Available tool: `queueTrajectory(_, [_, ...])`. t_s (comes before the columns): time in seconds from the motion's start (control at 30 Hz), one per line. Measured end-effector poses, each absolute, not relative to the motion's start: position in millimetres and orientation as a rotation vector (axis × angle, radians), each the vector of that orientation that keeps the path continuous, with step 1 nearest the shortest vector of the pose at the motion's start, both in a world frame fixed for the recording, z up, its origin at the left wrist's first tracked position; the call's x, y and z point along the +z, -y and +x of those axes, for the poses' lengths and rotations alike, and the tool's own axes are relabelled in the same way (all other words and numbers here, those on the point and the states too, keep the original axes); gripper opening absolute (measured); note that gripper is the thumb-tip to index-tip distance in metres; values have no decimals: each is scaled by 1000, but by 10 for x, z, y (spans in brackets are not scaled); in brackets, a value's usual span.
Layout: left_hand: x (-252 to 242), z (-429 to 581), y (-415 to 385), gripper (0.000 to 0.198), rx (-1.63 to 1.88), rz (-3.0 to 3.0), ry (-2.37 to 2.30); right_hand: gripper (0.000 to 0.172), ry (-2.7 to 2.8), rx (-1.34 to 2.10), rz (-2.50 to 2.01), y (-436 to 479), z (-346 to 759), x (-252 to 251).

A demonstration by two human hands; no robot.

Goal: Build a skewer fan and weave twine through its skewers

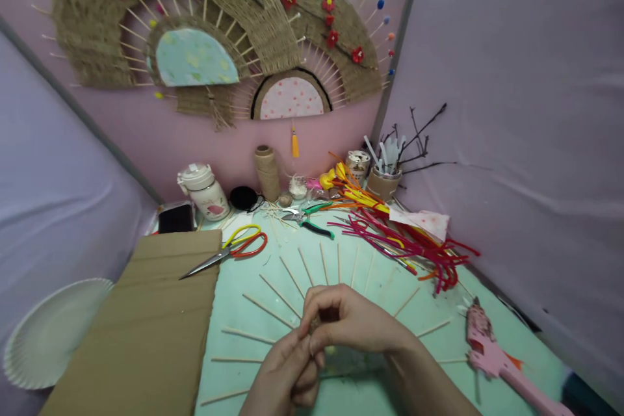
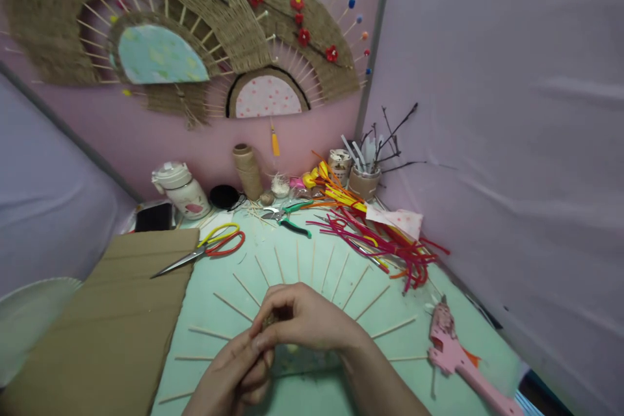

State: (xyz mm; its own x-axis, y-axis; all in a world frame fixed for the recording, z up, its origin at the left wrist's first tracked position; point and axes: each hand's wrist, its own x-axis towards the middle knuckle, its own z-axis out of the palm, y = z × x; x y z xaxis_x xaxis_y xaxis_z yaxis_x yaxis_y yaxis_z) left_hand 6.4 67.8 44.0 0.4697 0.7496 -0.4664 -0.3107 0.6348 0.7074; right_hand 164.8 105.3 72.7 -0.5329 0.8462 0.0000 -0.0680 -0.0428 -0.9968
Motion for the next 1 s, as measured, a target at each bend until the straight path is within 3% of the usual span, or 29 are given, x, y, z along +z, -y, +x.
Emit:
queueTrajectory(0.13, [494,48,-667,45,712,577,-859,8,1523,1542,-913,-1017,1649,739])
queueTrajectory(0.53, [510,51,-693,41,767,579,-896,13,1571,1257,-977,-1006,1578,669])
queueTrajectory(1.0, [533,-22,-650,34,656,639,-705,5,1420,1575,-891,-979,1599,670])
